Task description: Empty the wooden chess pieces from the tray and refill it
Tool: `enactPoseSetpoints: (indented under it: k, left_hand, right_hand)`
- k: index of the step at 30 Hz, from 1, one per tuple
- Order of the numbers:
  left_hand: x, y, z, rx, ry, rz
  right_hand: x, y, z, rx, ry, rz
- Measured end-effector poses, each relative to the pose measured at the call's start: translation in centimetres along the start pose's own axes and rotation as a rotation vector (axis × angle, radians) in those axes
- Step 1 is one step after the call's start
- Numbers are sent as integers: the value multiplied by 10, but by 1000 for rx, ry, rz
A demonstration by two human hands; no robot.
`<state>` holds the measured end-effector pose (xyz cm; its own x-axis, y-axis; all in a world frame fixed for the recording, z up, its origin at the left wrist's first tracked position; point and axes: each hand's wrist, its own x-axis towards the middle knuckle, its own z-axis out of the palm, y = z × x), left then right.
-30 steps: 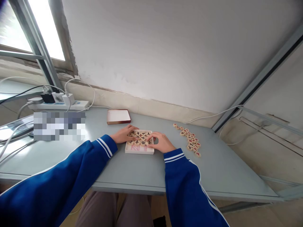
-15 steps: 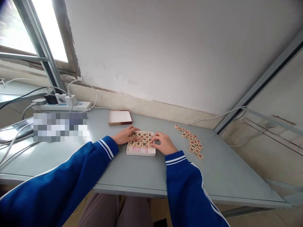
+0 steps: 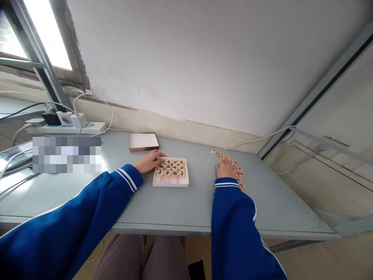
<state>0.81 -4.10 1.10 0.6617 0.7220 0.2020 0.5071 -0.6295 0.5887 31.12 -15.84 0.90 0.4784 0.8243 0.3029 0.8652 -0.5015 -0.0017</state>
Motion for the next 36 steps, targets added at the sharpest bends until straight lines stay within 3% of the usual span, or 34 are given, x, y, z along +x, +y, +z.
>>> enactPoseSetpoints:
  k: [10, 17, 22, 28, 31, 36]
  left_hand:
    - [2, -2, -3, 37, 31, 16]
    - [5, -3, -3, 29, 38, -14]
    - [3, -2, -3, 57, 51, -19]
    - [3, -4, -5, 48, 50, -2]
    - [4, -4, -6, 46, 50, 16]
    - [4, -4, -6, 41, 40, 27]
  right_hand:
    - [-2, -17, -10, 119, -6, -196]
    - [-5, -31, -19, 544, -235, -287]
    - [-23, -74, -37, 764, -238, -464]
    - [-60, -137, -56, 856, -387, -780]
    - [-70, -149, -61, 843, -393, -854]
    - [-68, -144, -62, 811, -354, -856]
